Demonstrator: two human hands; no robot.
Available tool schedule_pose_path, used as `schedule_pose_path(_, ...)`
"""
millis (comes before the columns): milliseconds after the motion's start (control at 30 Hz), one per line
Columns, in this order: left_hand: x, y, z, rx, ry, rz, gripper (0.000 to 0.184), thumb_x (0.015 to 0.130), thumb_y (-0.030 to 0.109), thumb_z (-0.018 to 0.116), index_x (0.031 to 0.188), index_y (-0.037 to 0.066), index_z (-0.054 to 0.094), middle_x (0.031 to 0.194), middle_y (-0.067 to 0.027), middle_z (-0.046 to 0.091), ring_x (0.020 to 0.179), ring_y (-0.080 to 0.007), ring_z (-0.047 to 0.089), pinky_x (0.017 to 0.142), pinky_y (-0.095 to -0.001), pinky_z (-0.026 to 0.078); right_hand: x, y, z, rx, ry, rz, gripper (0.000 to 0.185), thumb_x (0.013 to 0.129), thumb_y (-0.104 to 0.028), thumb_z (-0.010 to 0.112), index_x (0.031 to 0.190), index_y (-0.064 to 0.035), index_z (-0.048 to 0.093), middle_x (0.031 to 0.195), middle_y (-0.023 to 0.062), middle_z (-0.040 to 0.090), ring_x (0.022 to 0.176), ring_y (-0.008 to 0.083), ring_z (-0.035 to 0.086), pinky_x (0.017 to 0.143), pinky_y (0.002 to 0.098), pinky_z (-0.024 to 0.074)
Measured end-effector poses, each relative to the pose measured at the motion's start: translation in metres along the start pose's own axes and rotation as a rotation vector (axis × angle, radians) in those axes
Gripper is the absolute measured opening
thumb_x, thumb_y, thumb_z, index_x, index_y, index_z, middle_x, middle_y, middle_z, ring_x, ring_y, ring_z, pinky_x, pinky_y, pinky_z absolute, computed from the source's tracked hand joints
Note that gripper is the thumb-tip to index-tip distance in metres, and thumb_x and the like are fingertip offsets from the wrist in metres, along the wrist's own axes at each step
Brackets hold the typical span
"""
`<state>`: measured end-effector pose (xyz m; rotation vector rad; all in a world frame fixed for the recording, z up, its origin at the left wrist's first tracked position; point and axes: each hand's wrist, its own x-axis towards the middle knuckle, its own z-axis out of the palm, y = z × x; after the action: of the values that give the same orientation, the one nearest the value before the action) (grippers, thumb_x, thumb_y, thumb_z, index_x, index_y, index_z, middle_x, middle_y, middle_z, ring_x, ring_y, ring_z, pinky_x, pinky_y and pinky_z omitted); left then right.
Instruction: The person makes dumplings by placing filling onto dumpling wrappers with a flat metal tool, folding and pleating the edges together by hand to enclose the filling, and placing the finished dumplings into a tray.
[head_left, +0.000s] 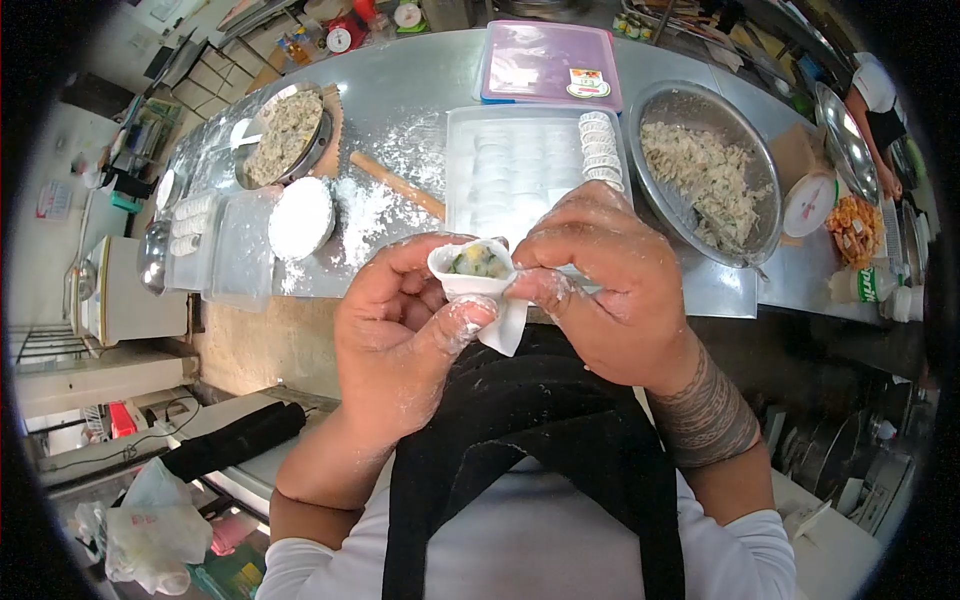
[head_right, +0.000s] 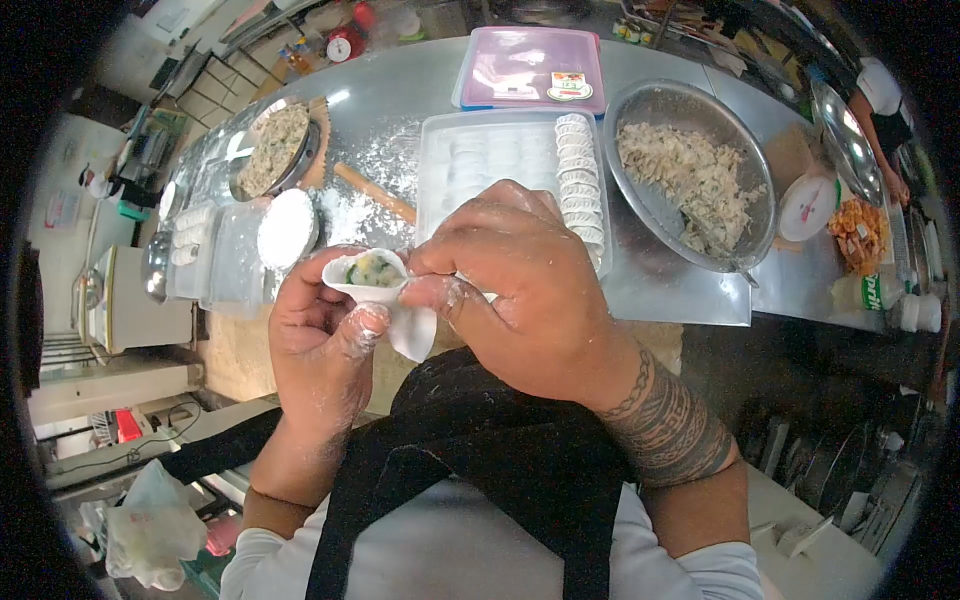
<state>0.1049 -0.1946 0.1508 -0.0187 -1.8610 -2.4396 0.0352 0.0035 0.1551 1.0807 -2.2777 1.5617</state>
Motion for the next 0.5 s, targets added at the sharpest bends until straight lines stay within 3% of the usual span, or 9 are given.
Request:
schedule_pose_path(300, 0.009, 0.015, -0.028, 0.063, -0.124, -0.079, 0.055, 0.086, 0.025, 0.086, 0.127, 0.0, 0.059, 0.118, -0.0095, 0.068, 0.106, -0.0179, 0.068, 0.094, -0.0335, 0.056, 0.007, -0.009, 0.021, -0.045, 0.06, 0.031, 0.012, 0.085, -0.017, 0.076, 0.093, -0.0077, 0.074, 0.089, 0.0072, 0.071, 0.089, 0.0286, 0.062, 0.085, 0.0406, 0.0436)
schedule_pose_path(500, 0.009, 0.003, -0.024, -0.023, -0.028, -0.013, 0.054, 0.084, 0.021, 0.087, 0.125, -0.001, 0.059, 0.114, -0.0116, 0.07, 0.105, -0.0177, 0.069, 0.094, -0.0331, 0.056, 0.007, -0.011, 0.018, -0.105, 0.041, -0.031, 0.013, 0.085, -0.011, 0.079, 0.093, -0.0026, 0.072, 0.089, 0.009, 0.07, 0.082, 0.0253, 0.061, 0.078, 0.0372, 0.0472)
